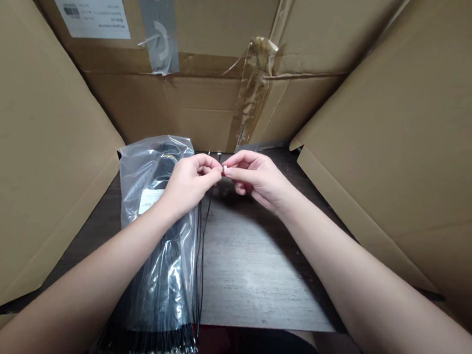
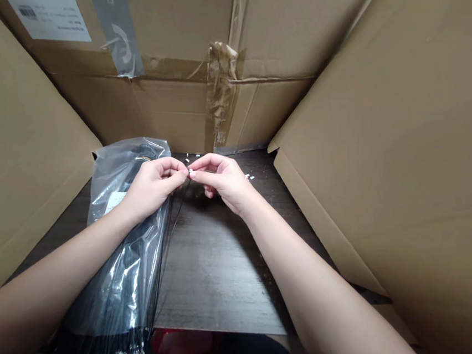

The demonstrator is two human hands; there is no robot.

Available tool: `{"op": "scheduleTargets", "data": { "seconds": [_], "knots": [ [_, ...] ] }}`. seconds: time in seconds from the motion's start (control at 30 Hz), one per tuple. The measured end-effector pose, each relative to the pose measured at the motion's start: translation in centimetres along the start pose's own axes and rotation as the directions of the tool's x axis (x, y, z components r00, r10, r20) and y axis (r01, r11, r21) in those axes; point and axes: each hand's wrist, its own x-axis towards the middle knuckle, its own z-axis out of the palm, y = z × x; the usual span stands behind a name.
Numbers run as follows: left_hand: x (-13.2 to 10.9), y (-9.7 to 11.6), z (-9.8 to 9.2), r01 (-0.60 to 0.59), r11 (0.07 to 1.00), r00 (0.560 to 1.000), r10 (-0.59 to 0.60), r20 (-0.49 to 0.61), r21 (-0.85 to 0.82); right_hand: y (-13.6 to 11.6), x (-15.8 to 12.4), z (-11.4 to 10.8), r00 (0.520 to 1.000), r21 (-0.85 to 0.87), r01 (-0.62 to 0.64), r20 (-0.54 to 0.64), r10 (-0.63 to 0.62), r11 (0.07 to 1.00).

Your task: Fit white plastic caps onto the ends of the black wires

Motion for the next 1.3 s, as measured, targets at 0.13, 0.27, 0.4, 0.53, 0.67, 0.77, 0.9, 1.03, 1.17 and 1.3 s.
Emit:
{"op": "scheduleTargets", "data": {
  "seconds": [0.13, 0.27, 0.4, 0.53, 0.67, 0.77, 0.9, 1.03, 1.17, 1.3],
  "knots": [
    [0.13, -0.46, -0.08, -0.047, 0.998, 0.999, 0.048, -0.011, 0.04, 0.01, -0.05, 0.01, 1.0, 0.007, -0.009, 0.012, 0.009, 1.0],
    [0.17, -0.59, -0.1, -0.083, 0.994, 0.996, 0.083, -0.007, 0.074, 0.09, -0.05, -0.05, 1.0, 0.023, -0.022, 0.013, 0.022, 0.999],
    [0.14, -0.53, -0.05, -0.083, 0.993, 0.996, 0.085, -0.02, 0.084, 0.16, 0.02, -0.08, 1.0, 0.04, -0.018, 0.026, 0.017, 0.999],
    [0.12, -0.46, -0.04, -0.072, 0.995, 0.997, 0.074, -0.025, 0.074, 0.2, 0.09, -0.16, 0.999, 0.041, -0.008, 0.036, 0.007, 0.999],
    [0.13, -0.52, -0.05, -0.07, 0.995, 0.997, 0.072, -0.02, 0.077, 0.2, 0.08, -0.18, 0.999, 0.034, -0.006, 0.048, 0.004, 0.999],
    [0.14, -0.55, -0.02, -0.08, 0.992, 0.996, 0.083, -0.017, 0.099, 0.09, 0.02, -0.09, 0.999, 0.038, -0.009, 0.047, 0.008, 0.999],
    [0.03, -0.27, 0.04, -0.099, 0.986, 0.995, 0.101, -0.012, 0.137, -0.07, -0.07, 0.1, 0.999, 0.046, -0.018, 0.04, 0.016, 0.999],
    [-0.1, 0.01, 0.03, -0.106, 0.98, 0.993, 0.112, -0.025, 0.17, -0.05, -0.09, 0.15, 0.999, 0.04, -0.02, 0.043, 0.018, 0.999],
    [-0.13, -0.05, 0.0, -0.094, 0.98, 0.994, 0.102, -0.036, 0.178, -0.02, -0.06, 0.12, 0.999, 0.033, -0.025, 0.035, 0.024, 0.999],
    [-0.13, -0.04, -0.03, -0.09, 0.98, 0.995, 0.095, -0.024, 0.176, -0.01, -0.06, 0.11, 0.999, 0.018, -0.028, 0.041, 0.027, 0.999]
  ]
}}
